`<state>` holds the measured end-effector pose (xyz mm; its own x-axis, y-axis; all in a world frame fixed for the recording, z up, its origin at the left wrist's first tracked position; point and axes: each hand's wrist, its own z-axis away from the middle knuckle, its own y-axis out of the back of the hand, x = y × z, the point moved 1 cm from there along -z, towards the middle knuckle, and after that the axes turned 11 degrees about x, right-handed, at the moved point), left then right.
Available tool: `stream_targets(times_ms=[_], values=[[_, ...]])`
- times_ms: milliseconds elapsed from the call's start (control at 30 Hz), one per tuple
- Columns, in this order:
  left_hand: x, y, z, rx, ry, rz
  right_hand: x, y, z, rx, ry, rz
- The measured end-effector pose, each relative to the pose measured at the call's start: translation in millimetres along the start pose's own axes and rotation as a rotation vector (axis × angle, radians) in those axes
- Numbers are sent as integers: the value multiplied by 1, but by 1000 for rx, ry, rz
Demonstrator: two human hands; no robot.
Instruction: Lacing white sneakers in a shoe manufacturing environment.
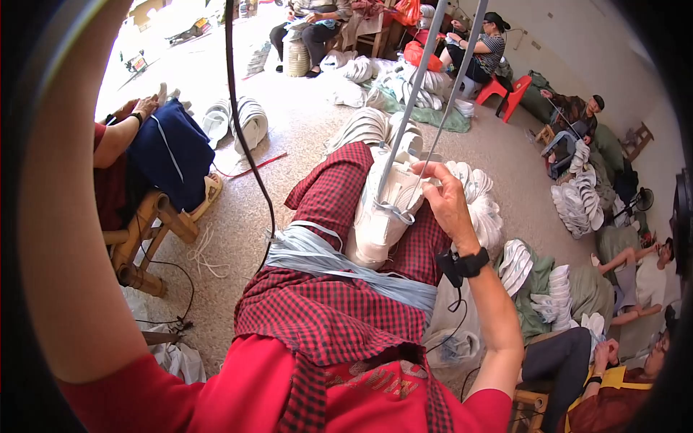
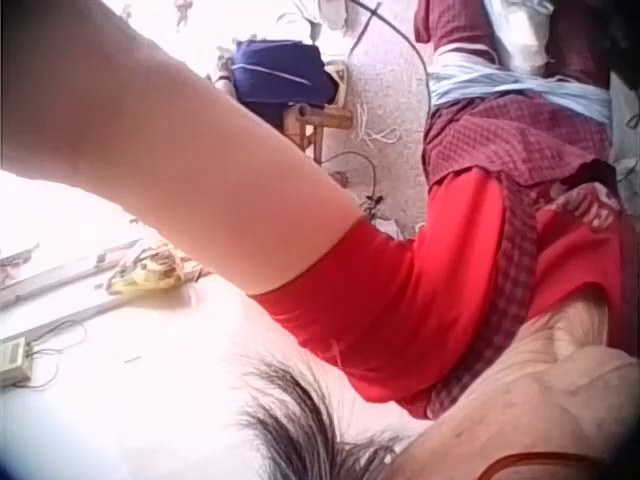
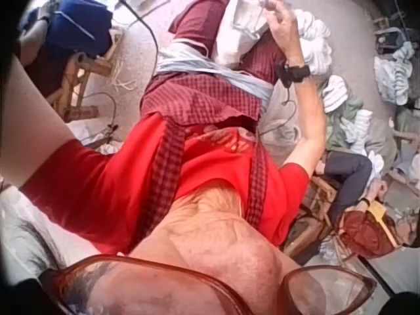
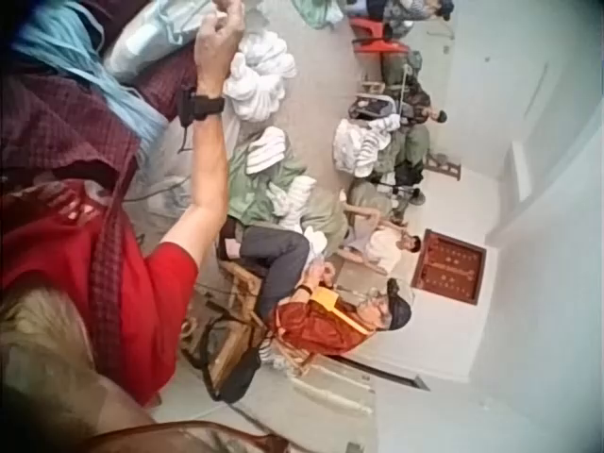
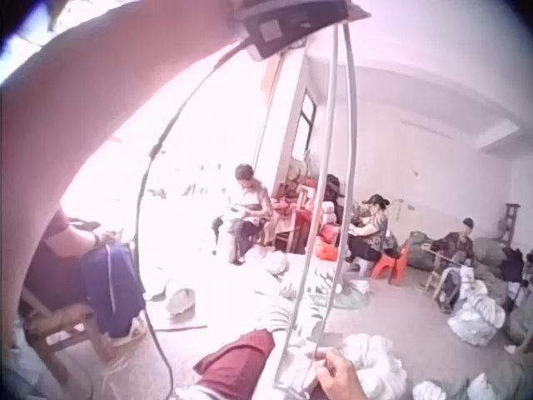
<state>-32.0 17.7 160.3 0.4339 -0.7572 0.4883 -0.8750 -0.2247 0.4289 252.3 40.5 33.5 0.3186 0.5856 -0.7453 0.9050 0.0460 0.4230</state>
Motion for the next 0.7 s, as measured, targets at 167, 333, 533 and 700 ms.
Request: stream_targets(times_ms=[167,333,533,700], values=[[-35,4,27,29,63,-81,-19,2,-20,-148,-72,-271],[-67,18,53,60,118,-184,-61,-12,-35,-260,-70,-407],[-101,15,69,31,173,-277,-23,-8,-47,-228,-328,-782],[-117,7,64,-19,191,-354,54,13,-39,69,-611,-1014]])
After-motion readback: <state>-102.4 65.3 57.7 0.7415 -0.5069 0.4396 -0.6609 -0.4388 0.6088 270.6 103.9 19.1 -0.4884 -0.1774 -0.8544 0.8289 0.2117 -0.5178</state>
